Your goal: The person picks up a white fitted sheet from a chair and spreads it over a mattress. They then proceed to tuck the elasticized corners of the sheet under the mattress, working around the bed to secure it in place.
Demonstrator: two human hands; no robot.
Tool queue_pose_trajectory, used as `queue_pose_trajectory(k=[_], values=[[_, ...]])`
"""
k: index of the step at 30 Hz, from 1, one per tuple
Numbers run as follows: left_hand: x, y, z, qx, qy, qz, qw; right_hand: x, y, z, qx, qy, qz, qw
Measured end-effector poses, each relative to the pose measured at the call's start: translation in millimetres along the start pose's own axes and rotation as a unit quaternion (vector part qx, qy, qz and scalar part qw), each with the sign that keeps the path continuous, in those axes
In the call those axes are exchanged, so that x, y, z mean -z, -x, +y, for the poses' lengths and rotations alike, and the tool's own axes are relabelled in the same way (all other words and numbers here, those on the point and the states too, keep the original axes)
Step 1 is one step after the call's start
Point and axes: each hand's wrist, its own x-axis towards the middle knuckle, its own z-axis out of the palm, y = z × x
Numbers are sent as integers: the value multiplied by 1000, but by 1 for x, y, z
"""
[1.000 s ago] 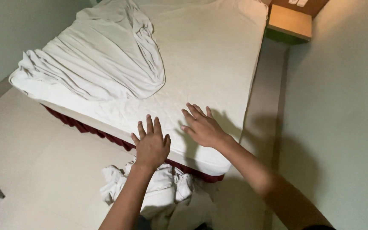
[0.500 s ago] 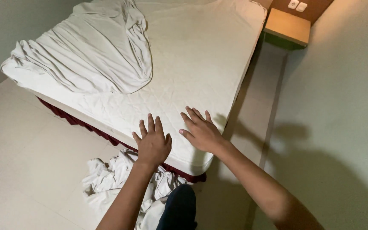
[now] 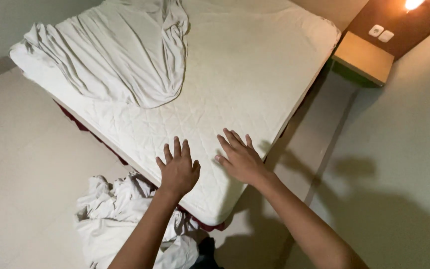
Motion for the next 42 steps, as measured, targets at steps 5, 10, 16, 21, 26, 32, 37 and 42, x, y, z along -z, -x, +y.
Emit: queue_pose_trajectory(k=[5, 10, 16, 21, 26, 32, 37, 42], values=[[-12, -17, 43, -11, 17, -3, 1000, 8, 12, 56, -14, 0, -1, 1000], [-26, -37, 71, 12, 23, 7, 1000, 35, 6, 105, 10, 19, 8, 1000], [-49, -64, 122, 44, 8, 37, 998, 53, -19, 163, 45, 19, -15, 999], [-67, -89, 168, 84, 43, 78, 992, 66, -43, 207, 89, 53, -6, 995], [-77, -79, 203, 131, 51, 104, 985, 70, -52, 240, 164, 76, -23, 983], [-80, -77, 206, 187, 44, 114, 975, 78, -74, 245, 195, 65, -42, 978], [-79, -80, 206, 228, 38, 120, 966, 77, -98, 243, 215, 86, -63, 971], [-86, -109, 204, 226, 48, 135, 963, 80, -124, 253, 222, 82, -75, 969]])
